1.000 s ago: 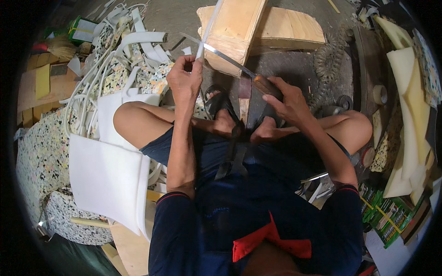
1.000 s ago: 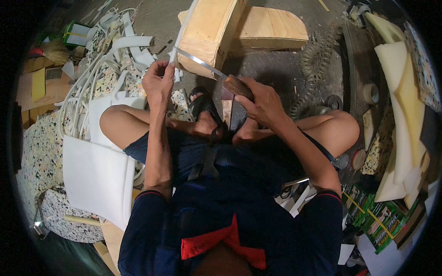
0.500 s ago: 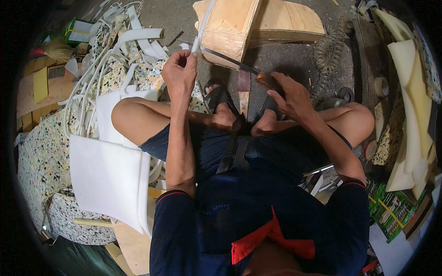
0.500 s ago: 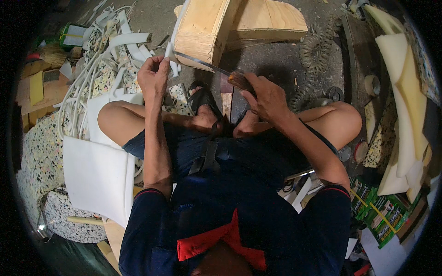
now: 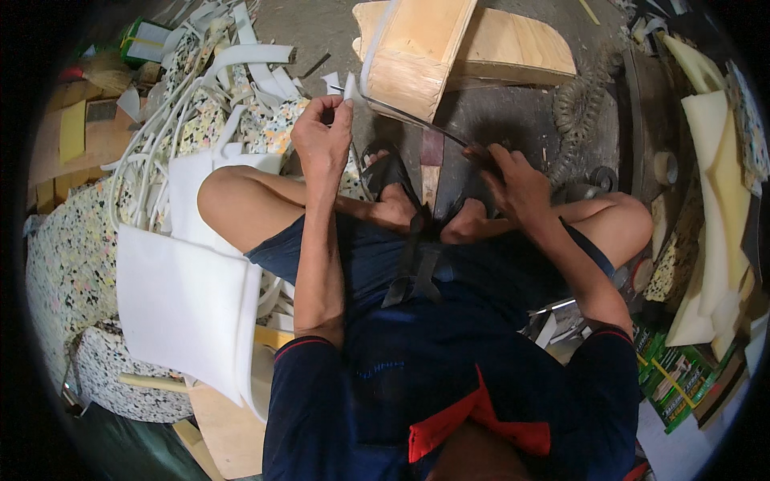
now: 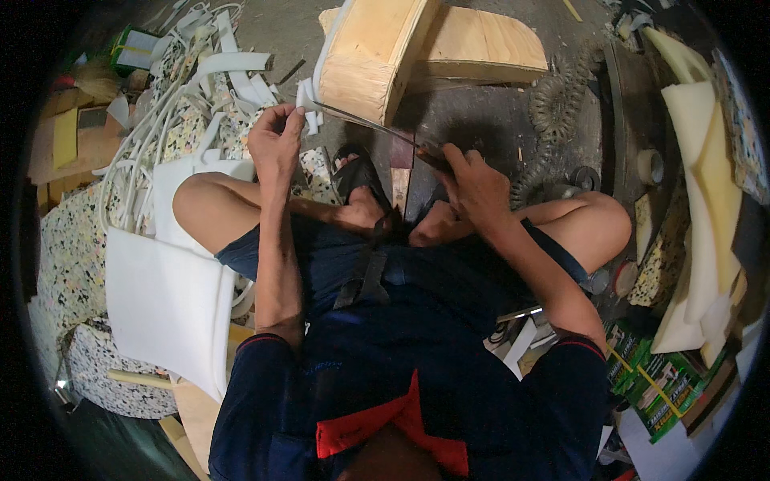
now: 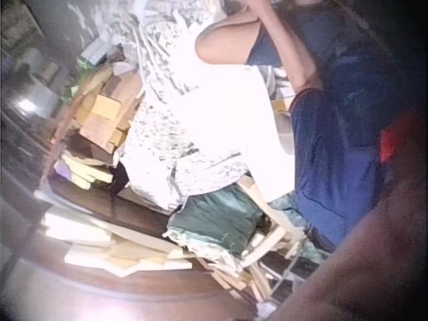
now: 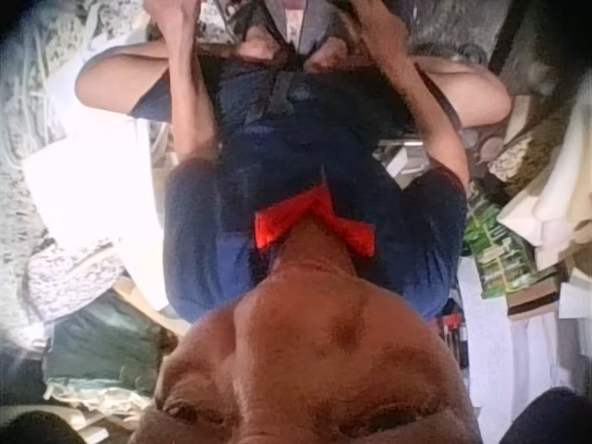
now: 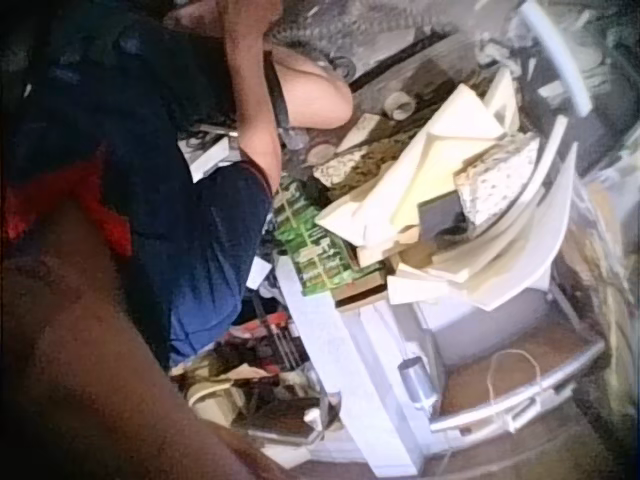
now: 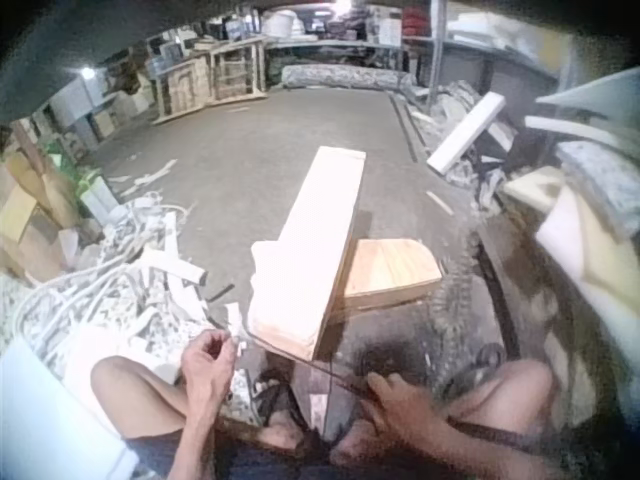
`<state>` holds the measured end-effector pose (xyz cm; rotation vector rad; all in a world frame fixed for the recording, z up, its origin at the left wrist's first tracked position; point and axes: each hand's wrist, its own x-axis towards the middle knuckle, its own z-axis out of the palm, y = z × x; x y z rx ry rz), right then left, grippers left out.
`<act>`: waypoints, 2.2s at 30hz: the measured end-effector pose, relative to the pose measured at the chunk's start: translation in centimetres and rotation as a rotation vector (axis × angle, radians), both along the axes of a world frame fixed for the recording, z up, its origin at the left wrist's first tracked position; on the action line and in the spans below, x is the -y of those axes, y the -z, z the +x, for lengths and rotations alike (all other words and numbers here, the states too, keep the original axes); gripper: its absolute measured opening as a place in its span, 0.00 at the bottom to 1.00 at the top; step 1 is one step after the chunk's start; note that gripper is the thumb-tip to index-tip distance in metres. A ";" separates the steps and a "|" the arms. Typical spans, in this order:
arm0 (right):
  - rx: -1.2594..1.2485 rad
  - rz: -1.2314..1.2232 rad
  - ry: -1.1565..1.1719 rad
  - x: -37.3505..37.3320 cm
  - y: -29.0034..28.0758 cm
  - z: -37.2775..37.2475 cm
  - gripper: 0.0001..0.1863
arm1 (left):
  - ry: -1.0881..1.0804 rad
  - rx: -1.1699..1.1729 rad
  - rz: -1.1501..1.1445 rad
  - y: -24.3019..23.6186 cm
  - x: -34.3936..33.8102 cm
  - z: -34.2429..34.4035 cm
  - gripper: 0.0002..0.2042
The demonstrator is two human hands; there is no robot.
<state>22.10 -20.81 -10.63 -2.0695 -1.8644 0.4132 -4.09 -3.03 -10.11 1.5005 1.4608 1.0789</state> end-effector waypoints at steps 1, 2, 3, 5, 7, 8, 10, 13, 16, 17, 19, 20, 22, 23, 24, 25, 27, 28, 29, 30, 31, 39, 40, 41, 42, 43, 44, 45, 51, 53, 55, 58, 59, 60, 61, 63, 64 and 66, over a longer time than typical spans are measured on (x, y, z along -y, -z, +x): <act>0.005 -0.029 0.008 0.4 -0.2 0.1 0.23 | -0.004 0.022 -0.003 0.1 0.1 -0.1 0.11; 0.012 -0.093 0.039 0.8 -0.4 0.3 0.24 | 0.007 0.049 -0.003 0.2 0.1 -0.2 0.11; 0.015 -0.050 0.021 1.1 -0.4 0.3 0.24 | -0.007 0.045 -0.004 0.3 0.1 -0.2 0.11; 0.017 -0.104 0.057 1.2 -0.4 0.4 0.23 | 0.005 0.047 0.016 0.4 0.2 -0.4 0.10; 0.021 -0.010 0.017 0.7 -0.2 0.2 0.23 | -0.016 0.005 0.013 0.3 0.1 -0.5 0.10; 0.020 0.019 0.005 0.4 0.0 0.1 0.23 | -0.013 -0.018 0.011 0.3 0.1 -0.5 0.10; 0.023 -0.005 0.009 -0.2 0.3 -0.3 0.23 | -0.012 -0.004 0.002 0.4 0.2 -0.7 0.10; 0.114 -0.072 0.046 0.0 0.4 -0.3 0.24 | -0.029 0.031 0.000 1.1 0.3 -1.2 0.10; 0.214 -0.130 0.045 1.4 0.0 0.6 0.23 | -0.058 0.022 -0.020 1.8 0.2 -1.9 0.11; 0.233 -0.211 0.065 1.8 -0.2 1.1 0.23 | -0.032 0.016 0.010 1.8 0.1 -2.2 0.11; 0.181 -0.097 -0.029 2.5 -0.6 2.0 0.23 | -0.133 -0.034 0.067 0.8 0.0 -3.4 0.11; 0.152 -0.112 -0.028 2.8 -0.9 2.3 0.24 | -0.150 -0.053 0.112 0.0 -0.2 -4.0 0.11; 0.004 0.047 -0.080 2.9 -1.5 2.8 0.24 | -0.355 -0.428 0.295 -2.3 -0.4 -5.4 0.15; -0.037 0.140 -0.040 2.7 -2.0 3.3 0.24 | -0.270 -0.479 0.200 -3.9 0.8 -6.6 0.18; -0.099 0.222 0.003 2.3 -2.2 3.7 0.24 | -0.351 -0.673 -0.122 -6.0 2.4 -7.7 0.19; -0.140 0.323 0.042 1.8 -2.4 4.3 0.24 | -0.403 -0.626 0.060 -7.1 2.6 -7.2 0.19; -0.278 0.378 0.192 0.5 -2.6 5.6 0.25 | -0.212 -0.104 0.352 -9.6 2.1 -5.9 0.24; -0.262 0.372 0.316 -0.1 -2.6 6.7 0.24 | -0.132 0.246 0.457 -11.1 2.3 -4.8 0.25; -0.252 0.388 0.398 -1.1 -2.4 7.5 0.22 | 0.128 0.290 0.687 -12.9 3.4 -3.9 0.26; -0.251 0.401 0.477 -2.0 -1.9 8.2 0.21 | 0.361 0.327 0.906 -15.2 5.6 -3.1 0.27; -0.359 0.329 0.536 -2.7 -1.4 9.0 0.22 | 0.433 0.637 1.015 -17.3 6.7 -1.9 0.23; -0.661 0.102 0.764 -2.5 1.9 10.7 0.23 | 0.429 0.521 1.364 -24.8 10.5 6.8 0.14; -0.692 0.104 0.747 -2.3 2.1 10.9 0.23 | 0.594 0.735 1.233 -24.9 10.6 7.4 0.13; -0.799 0.136 0.767 -2.2 2.4 11.1 0.24 | 0.752 0.937 1.074 -24.7 11.1 7.7 0.13; -0.816 0.111 0.788 -2.2 2.6 11.4 0.24 | 0.902 1.127 0.890 -24.7 11.7 8.2 0.12; -0.841 0.116 0.781 -2.2 2.7 11.6 0.25 | 1.039 1.302 0.689 -24.6 12.1 8.8 0.11; -0.877 0.105 0.789 -2.3 2.7 11.9 0.25 | 0.958 1.335 0.777 -24.7 12.2 9.3 0.11; -0.970 0.125 0.780 -2.3 2.7 11.9 0.25 | 0.870 1.355 0.855 -25.0 12.1 9.8 0.12; -1.266 0.297 0.711 -1.4 -2.8 12.2 0.25 | 0.704 1.882 0.908 -25.1 13.2 11.4 0.18; -1.210 0.314 0.662 0.2 -6.1 12.8 0.24 | 1.132 1.639 0.835 -24.1 11.5 10.5 0.17; -0.833 0.418 0.590 2.9 -9.1 13.8 0.23 | 1.341 1.401 0.618 -22.5 10.3 8.9 0.16; -0.269 0.484 0.624 10.4 -11.6 14.1 0.23 | 1.227 1.072 0.272 -18.0 9.0 6.8 0.19; -0.090 0.501 0.664 13.7 -11.9 13.8 0.23 | 0.989 0.894 0.358 -15.6 8.6 6.8 0.21; 0.135 0.557 0.632 17.0 -12.0 13.4 0.23 | 0.750 0.559 0.485 -13.1 7.6 7.1 0.17; 0.157 0.455 0.755 20.2 -11.8 13.1 0.26 | 0.751 0.370 0.449 -11.0 6.9 7.0 0.11; 0.161 0.265 0.984 26.9 -10.8 11.4 0.30 | 0.718 0.227 0.407 -7.0 5.4 6.5 0.09; 0.217 0.101 1.122 30.0 -9.9 10.6 0.30 | 0.730 0.207 0.407 -5.4 4.9 6.0 0.11; 0.215 -0.056 1.335 35.0 -7.3 9.0 0.31 | 0.636 0.147 0.165 -2.4 4.9 5.1 0.14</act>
